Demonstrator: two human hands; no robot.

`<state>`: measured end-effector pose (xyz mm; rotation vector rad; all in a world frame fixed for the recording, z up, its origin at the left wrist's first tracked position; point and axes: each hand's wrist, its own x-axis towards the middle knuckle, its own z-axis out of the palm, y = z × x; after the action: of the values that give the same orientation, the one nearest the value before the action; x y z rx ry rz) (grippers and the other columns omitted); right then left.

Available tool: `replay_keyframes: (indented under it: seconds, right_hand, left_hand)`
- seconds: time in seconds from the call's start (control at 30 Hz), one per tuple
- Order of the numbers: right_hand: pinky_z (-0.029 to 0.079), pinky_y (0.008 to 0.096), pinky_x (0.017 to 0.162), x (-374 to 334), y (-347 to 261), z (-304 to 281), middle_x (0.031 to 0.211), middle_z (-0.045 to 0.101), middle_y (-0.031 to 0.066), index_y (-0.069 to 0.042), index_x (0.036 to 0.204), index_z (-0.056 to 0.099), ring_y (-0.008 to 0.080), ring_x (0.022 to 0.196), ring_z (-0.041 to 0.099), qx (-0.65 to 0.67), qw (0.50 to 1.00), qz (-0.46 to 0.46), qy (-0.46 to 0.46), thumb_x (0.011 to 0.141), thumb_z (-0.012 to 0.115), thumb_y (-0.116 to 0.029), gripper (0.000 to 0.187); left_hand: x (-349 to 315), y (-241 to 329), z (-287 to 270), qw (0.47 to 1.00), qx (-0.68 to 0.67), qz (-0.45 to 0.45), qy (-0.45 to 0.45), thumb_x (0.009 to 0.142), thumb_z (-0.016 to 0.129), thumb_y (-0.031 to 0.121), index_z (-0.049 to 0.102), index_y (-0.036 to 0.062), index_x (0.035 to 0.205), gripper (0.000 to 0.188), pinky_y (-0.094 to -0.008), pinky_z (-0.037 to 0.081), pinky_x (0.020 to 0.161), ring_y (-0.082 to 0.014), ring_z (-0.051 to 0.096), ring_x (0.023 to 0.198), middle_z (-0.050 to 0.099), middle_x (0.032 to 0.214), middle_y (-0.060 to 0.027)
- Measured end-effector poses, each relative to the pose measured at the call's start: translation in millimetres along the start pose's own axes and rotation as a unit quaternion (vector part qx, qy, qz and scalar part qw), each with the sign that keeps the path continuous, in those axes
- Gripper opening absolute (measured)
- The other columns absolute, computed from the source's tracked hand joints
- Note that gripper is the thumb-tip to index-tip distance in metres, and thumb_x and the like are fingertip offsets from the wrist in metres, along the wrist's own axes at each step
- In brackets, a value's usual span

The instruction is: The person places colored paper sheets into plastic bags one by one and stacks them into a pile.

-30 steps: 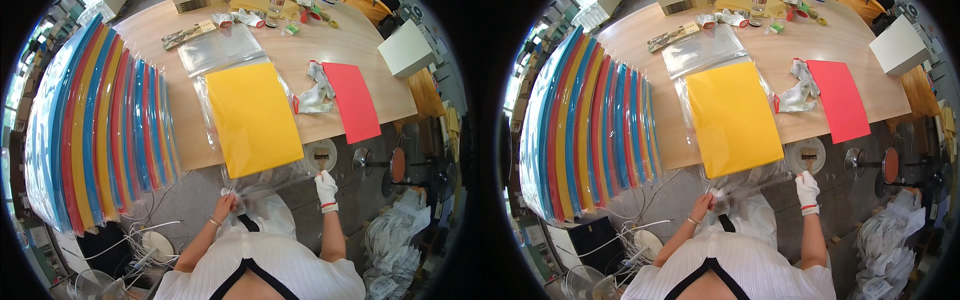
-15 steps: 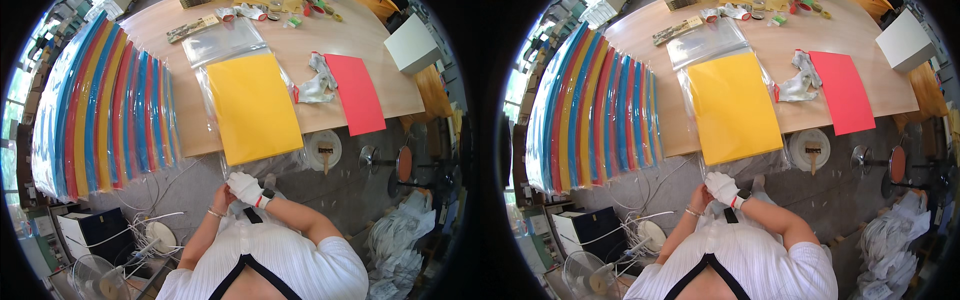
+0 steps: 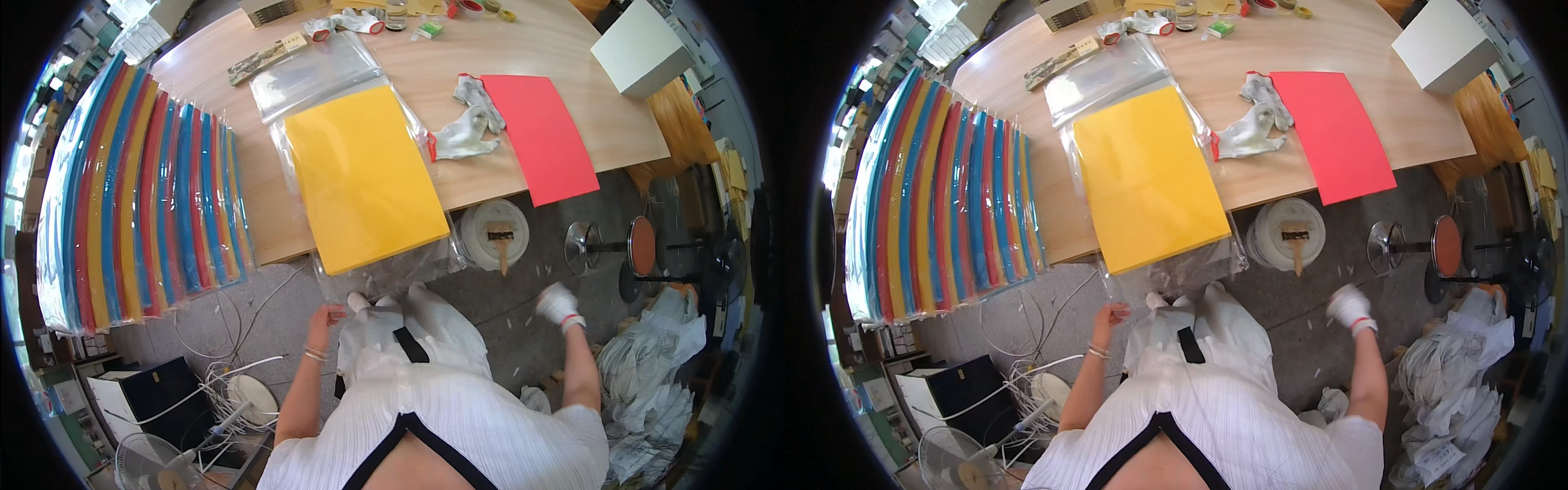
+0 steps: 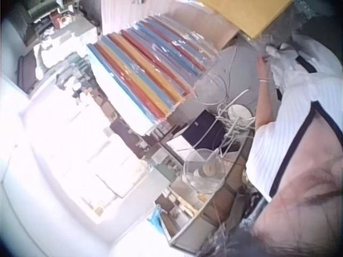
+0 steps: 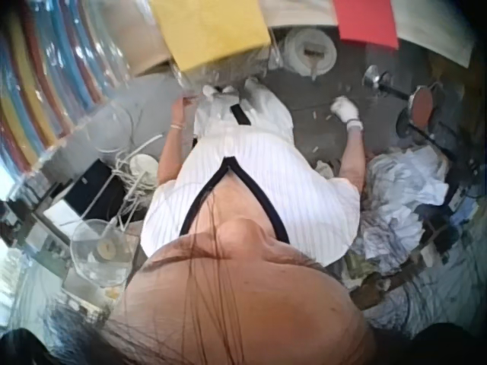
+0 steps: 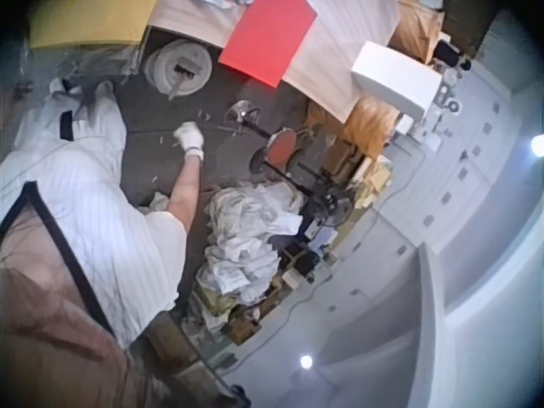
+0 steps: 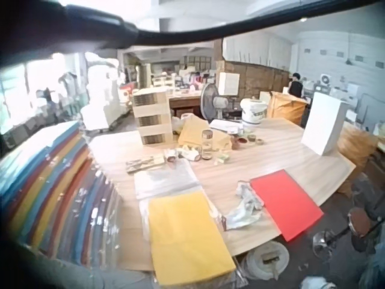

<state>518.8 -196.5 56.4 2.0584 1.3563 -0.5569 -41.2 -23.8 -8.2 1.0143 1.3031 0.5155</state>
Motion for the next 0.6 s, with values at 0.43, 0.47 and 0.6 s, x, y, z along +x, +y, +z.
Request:
replay_keyframes:
  seconds: [0.43,0.47,0.6]
  right_hand:
    - [0.042,0.0442,0.088,78.4,-160.2,-146.9,0.100,0.056,0.0016,-0.010,0.071,0.056,0.0202,0.093,0.051,0.119,0.660,-0.537,0.512,0.067,0.067,-0.013,0.012]
    - [0.043,0.0447,0.088,78.2,-156.0,-147.9,0.099,0.057,0.0008,-0.010,0.070,0.055,0.0197,0.093,0.051,0.118,0.664,-0.552,0.491,0.065,0.067,-0.012,0.013]
    - [0.045,0.0440,0.084,82.2,-147.6,-153.8,0.086,0.060,-0.0007,-0.009,0.073,0.057,0.0198,0.079,0.055,0.146,0.673,-0.578,0.438,0.066,0.065,-0.010,0.011]
  left_hand:
    - [34.9,60.5,-6.1,0.588,0.609,0.532,0.005,0.064,0.070,0.018,0.059,0.0207,0.106,0.043,-0.0440,0.040,0.087,-0.0233,0.050,0.103,0.053,0.116,-0.0047]
    - [33.7,62.1,-8.7,0.613,0.585,0.530,-0.007,0.064,0.069,0.017,0.060,0.0191,0.104,0.041,-0.0426,0.042,0.085,-0.0229,0.051,0.101,0.055,0.114,-0.0037]
    - [23.9,72.9,-8.2,0.686,0.511,0.516,-0.031,0.066,0.067,0.013,0.061,0.0126,0.098,0.032,-0.0375,0.046,0.078,-0.0229,0.055,0.097,0.059,0.107,-0.0029]
